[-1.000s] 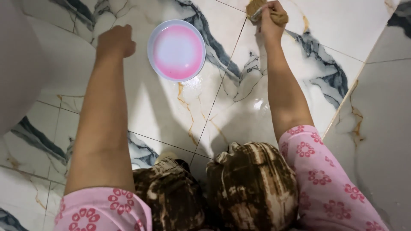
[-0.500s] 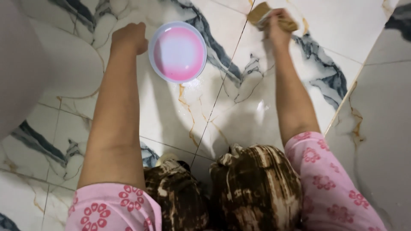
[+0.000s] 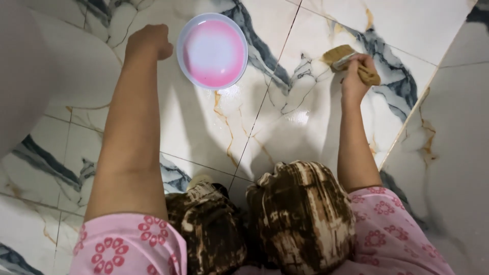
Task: Scrubbing a tiled bathroom floor with a brush and cleaning solution.
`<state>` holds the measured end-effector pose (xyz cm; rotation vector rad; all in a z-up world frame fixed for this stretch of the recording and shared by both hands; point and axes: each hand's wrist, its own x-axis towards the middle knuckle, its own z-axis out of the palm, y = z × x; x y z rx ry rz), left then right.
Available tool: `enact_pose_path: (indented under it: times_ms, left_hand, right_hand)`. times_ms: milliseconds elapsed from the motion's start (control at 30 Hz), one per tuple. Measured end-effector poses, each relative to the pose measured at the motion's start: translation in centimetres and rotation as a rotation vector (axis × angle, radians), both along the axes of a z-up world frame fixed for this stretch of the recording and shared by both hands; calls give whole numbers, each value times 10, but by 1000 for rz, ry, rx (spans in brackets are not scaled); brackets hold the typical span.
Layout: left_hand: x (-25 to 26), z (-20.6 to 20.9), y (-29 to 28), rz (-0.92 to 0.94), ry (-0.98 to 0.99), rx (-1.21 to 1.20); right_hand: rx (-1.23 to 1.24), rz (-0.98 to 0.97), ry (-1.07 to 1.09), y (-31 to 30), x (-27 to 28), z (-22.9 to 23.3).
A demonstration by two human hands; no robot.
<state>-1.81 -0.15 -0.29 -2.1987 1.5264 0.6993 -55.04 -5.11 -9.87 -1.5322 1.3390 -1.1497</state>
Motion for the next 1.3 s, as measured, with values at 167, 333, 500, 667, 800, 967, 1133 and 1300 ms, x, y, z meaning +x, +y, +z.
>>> enact_pose_path:
  times_ms: [167,333,500,667,800,967,1133,1300]
  left_hand:
    - [2,-9,-9,-72,-75,43]
    - [-11,11,-9,-46,-27,6]
    - [12,18,15,0,14,-36]
    - [48,-13,24,-65,-52,-115]
    - [30,15,14,-93,-52,-97]
    - [-4,46,1,-18,4,-148]
    - [23,11,-13,-106,12,-165]
    - [28,6,-21,-153,16,-193]
  right_hand:
    - [-238,303,-389,2,104,-8]
    - [205,502,-284,30,234,58]
    - [377,586,-228,47,245,53]
    - [218,463,-276,74,202,2]
    - [165,374,-200,95,197,26]
    - [346,175,-395,94,141,38]
    - [302,-69,-402,102,-23,8]
    - [378,-77,-224,138,-45,-19]
